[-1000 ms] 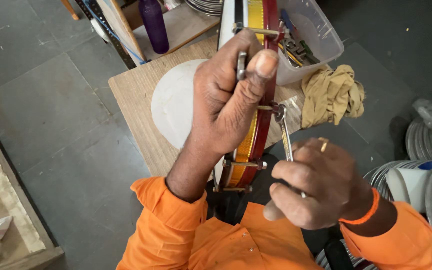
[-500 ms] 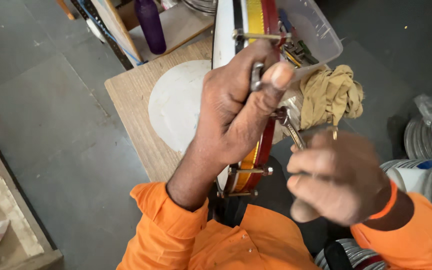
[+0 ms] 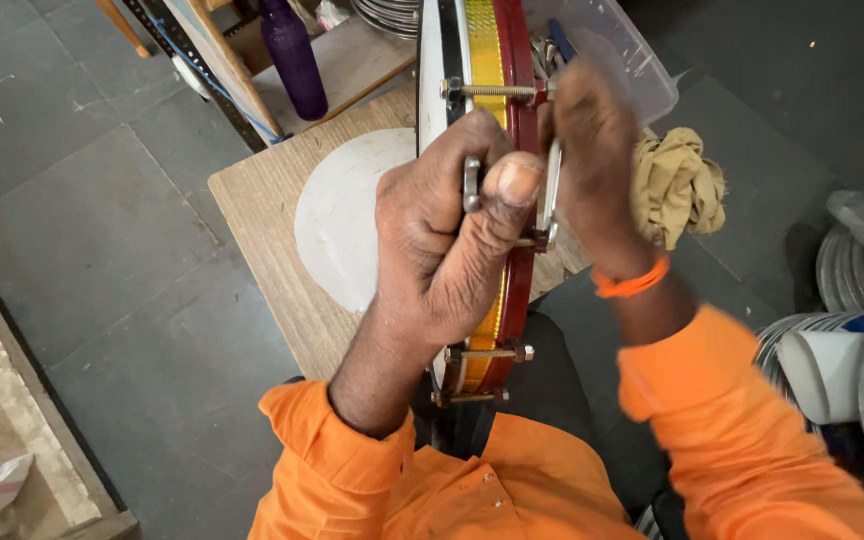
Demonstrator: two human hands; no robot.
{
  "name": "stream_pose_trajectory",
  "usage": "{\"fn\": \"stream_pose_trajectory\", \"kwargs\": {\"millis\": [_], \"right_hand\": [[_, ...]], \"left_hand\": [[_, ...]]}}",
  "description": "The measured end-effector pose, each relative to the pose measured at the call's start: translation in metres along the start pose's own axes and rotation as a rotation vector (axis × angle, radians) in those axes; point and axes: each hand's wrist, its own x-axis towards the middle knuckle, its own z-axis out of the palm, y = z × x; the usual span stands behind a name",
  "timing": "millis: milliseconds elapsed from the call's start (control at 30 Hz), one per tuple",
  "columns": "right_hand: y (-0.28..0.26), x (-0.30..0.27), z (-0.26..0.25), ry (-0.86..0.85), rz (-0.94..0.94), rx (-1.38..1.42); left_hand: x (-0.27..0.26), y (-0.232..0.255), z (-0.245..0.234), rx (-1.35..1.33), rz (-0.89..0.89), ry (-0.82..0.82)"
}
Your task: The person uses a wrench to tighten the tension rods on a small drum. They systematically rotate the drum and adjust each rod to secure the drumhead.
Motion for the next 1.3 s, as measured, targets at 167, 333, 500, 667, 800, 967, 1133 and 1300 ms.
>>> {"fn": "stream_pose_trajectory", "kwargs": {"millis": [167,333,500,667,800,967,1133,1300], "right_hand": [[0.012,-0.091,0.022,0.038,0.239,0.152],[-0.013,-0.159,0.005,-0.056,0.51,0.229],[-0.073,-0.184,-0.015,-0.185,0.457,-0.136],[-0.11,-0.182,-0.024,-0.194,0.349,-0.279],[-0.111,-0.146,-0.027,-0.258,-0.293,-0.526],[-0.123,-0.073,-0.044,-0.059,-0.538,-0.394],[-0.121,-0.01,-0.053,-0.209,-0.286,-0.429],[-0.045,0.044,-0.027,-0.254,-0.012,-0.102]], "left_hand": [[0.0,0.003,0.007,0.064,0.04,0.067],[-0.003,0.0,0.01,0.148,0.054,0.075],[-0.004,0.0,0.016,0.097,0.039,0.035],[-0.005,-0.004,0.012,0.078,0.035,0.023],[-0.001,-0.006,0.008,0.107,0.062,0.026],[-0.001,-0.008,0.001,0.059,0.063,-0.017],[0.0,-0.004,0.001,0.08,0.027,-0.059],[0.001,-0.003,-0.006,-0.048,-0.014,-0.07]]}}
